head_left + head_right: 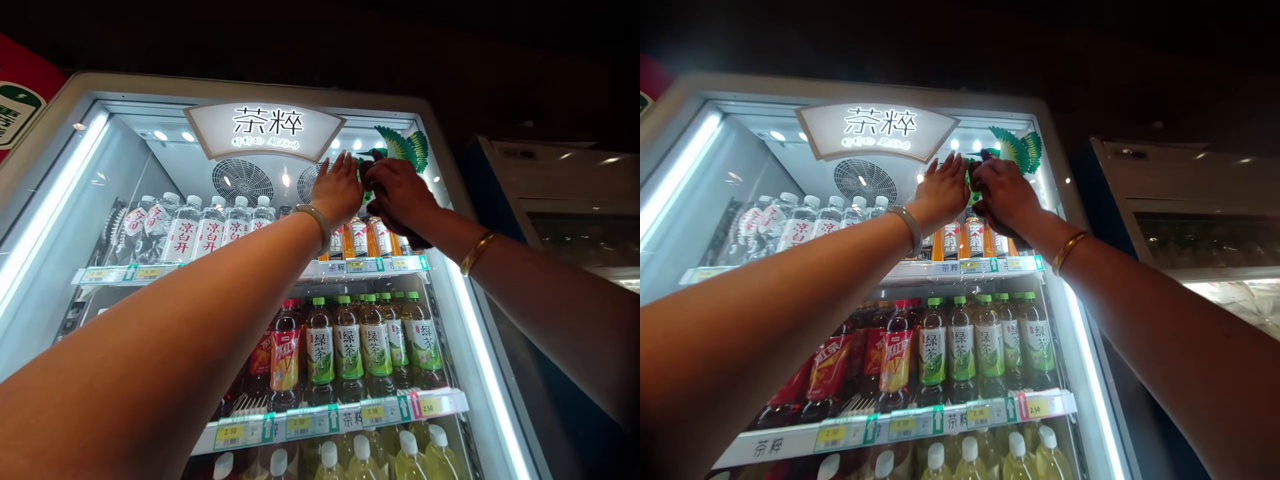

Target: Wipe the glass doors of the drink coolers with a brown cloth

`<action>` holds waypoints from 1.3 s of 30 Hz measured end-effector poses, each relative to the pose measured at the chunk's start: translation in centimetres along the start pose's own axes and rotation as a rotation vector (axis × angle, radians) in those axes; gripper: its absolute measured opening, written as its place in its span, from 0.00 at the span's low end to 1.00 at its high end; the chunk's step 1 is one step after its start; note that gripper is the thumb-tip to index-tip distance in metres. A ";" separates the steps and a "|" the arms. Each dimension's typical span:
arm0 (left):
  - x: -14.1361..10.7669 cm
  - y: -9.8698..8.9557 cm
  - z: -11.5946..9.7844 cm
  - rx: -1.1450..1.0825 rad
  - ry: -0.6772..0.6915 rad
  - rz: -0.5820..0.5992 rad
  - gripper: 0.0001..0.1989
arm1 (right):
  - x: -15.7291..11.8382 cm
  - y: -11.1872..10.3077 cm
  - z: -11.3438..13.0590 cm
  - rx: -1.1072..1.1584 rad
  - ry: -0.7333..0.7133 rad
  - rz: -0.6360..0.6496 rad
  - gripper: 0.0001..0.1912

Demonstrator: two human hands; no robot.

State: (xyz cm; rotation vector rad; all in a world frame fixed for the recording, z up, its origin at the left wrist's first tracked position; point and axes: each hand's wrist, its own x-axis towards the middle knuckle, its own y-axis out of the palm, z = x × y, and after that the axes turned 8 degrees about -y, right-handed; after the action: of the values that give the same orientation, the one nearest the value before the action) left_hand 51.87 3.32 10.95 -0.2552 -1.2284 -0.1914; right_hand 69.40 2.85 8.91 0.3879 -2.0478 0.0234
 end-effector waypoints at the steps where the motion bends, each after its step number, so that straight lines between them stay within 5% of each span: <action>1: 0.2 0.0 0.1 -0.006 -0.013 -0.003 0.32 | 0.4 -0.2 -1.0 -0.004 0.055 -0.002 0.15; 6: 0.3 0.3 0.2 -0.004 -0.030 0.003 0.34 | -0.7 -0.8 -2.2 -0.083 0.358 -0.077 0.12; 11: 0.3 0.5 0.2 -0.028 -0.024 -0.014 0.34 | 0.8 0.5 1.2 -0.040 0.144 0.012 0.12; 14: 0.2 0.5 0.4 -0.028 -0.013 -0.035 0.34 | 3.8 0.7 0.4 -0.037 0.113 0.083 0.15; 18: 0.0 0.6 0.4 -0.002 -0.003 -0.038 0.33 | 5.1 -0.4 -2.1 -0.078 0.310 0.034 0.16; 21: -0.1 0.5 0.5 0.007 0.007 -0.042 0.32 | 3.6 -0.9 -1.0 -0.109 0.473 0.004 0.17; 26: 0.1 -0.3 1.4 0.015 0.078 -0.036 0.30 | 3.1 0.2 4.1 -0.075 0.282 0.075 0.18; 33: -0.7 -1.3 3.2 0.013 0.097 0.008 0.31 | 4.9 0.3 2.4 -0.101 0.332 0.030 0.19; 36: -1.6 -1.9 3.7 0.016 0.090 0.045 0.31 | 3.7 0.5 4.2 -0.095 0.374 0.007 0.19; 39: -2.2 -2.4 4.6 0.020 0.139 0.067 0.31 | 3.0 1.2 6.6 -0.029 0.223 0.008 0.18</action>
State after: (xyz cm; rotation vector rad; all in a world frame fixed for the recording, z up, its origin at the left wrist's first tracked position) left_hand 46.34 2.35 10.53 -0.2609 -1.0818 -0.1362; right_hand 62.04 2.02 8.44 0.3433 -1.8276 0.0394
